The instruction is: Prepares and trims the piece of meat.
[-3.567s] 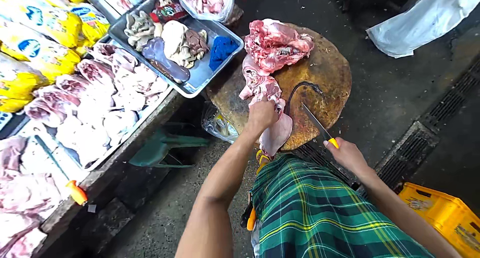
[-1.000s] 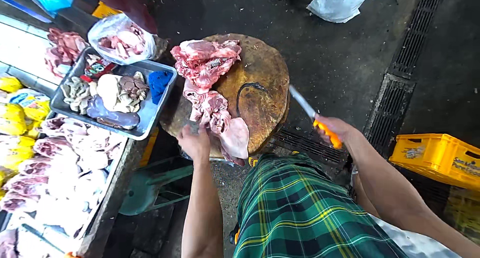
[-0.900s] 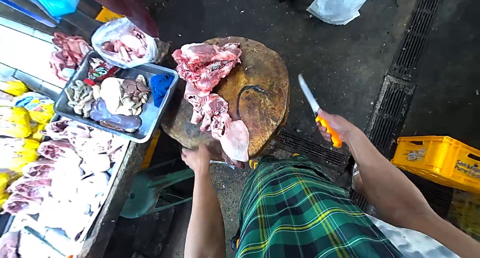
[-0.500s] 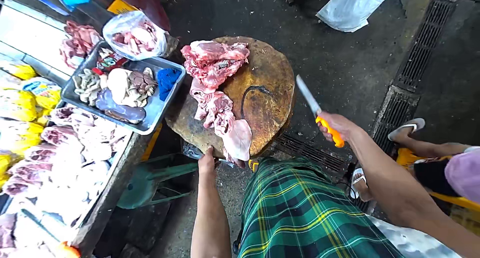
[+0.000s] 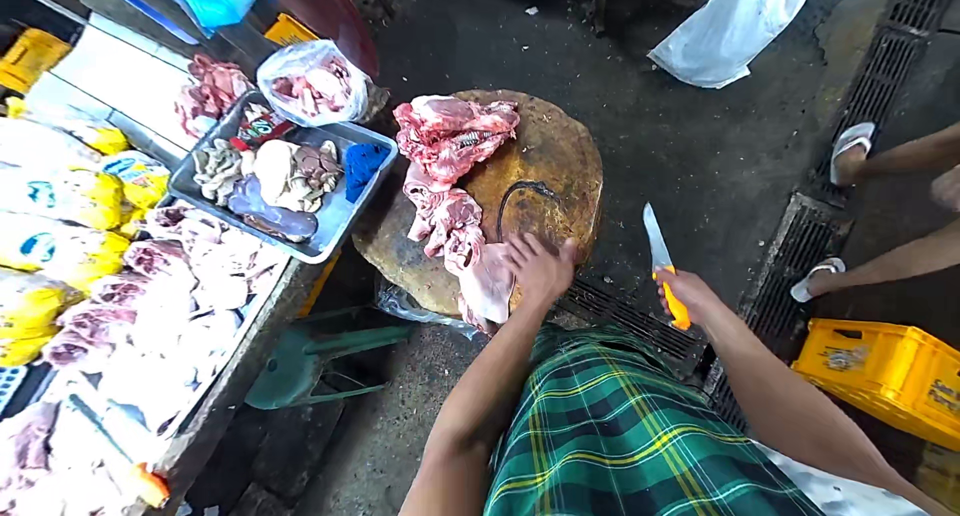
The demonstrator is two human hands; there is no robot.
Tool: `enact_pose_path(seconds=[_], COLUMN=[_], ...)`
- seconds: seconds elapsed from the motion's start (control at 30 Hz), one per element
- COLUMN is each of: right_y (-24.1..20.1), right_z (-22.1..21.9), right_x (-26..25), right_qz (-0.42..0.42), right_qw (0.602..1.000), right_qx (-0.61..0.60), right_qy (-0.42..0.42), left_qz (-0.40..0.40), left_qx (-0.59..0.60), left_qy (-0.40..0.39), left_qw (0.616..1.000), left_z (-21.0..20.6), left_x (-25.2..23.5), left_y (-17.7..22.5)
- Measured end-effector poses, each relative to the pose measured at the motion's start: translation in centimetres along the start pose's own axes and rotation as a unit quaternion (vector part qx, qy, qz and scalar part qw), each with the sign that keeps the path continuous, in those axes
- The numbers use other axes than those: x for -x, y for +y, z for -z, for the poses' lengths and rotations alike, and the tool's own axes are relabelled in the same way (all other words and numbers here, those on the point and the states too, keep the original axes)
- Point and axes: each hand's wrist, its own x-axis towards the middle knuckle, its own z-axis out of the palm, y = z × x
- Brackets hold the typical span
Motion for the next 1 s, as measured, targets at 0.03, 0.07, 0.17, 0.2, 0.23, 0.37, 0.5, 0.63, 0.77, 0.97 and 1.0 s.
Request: enact_pose_path(seconds=[0.03, 0.07, 0.17, 0.2, 0.23, 0.37, 0.5, 0.63, 0.77, 0.97, 1.0], right_y=[1.2, 2.3, 4.5, 5.4, 6.1, 8.9, 9.9, 9.3, 7.9, 7.8, 8.2], right_z=[0.0, 0.2, 1.1, 1.4, 1.6, 2.2, 2.0, 1.9, 1.9, 1.6, 1.5], right_x=[0.1, 0.2, 0.9, 1.2, 1.4, 2.3, 2.1, 2.2, 1.7, 2.4, 2.5], right_qz=[0.000, 0.004, 0.019, 0.018, 0.017, 0.001, -0.003, 0.002, 0.013, -0.008, -0.017], right_qw=[1.000, 1.000, 0.997, 0.996, 0.996, 0.992, 0.991, 0.991, 0.985, 0.976, 0.976], right_qx=[0.000, 0.006, 0.053, 0.063, 0.070, 0.089, 0.092, 0.095, 0.136, 0.162, 0.161], right_qy=[0.017, 0.028, 0.048, 0.054, 0.061, 0.089, 0.093, 0.097, 0.103, 0.146, 0.148], left_qz=[-0.040, -0.114, -0.249, -0.196, -0.102, -0.109, -0.257, -0.096, -0.196, 0.250, 0.170], left_qx=[0.000, 0.014, 0.056, 0.046, 0.030, 0.002, 0.037, 0.018, 0.062, 0.030, 0.034], left_qy=[-0.037, -0.069, -0.018, 0.046, 0.094, -0.026, 0.054, -0.038, 0.041, 0.119, 0.104], left_qw=[0.999, 0.991, 0.967, 0.978, 0.990, 0.994, 0.964, 0.995, 0.978, 0.961, 0.979], left_z=[-0.9, -1.0, -1.7, -1.5, -0.8, -0.5, -2.0, -1.0, 0.1, 1.6, 2.1], left_x=[-0.6, -0.8, -4.5, -5.7, -6.9, -7.6, -9.1, -9.7, -13.1, -21.0, -20.8], left_y=[1.8, 3.8, 6.7, 6.5, 6.2, 7.7, 11.0, 10.6, 7.9, 3.4, 5.1])
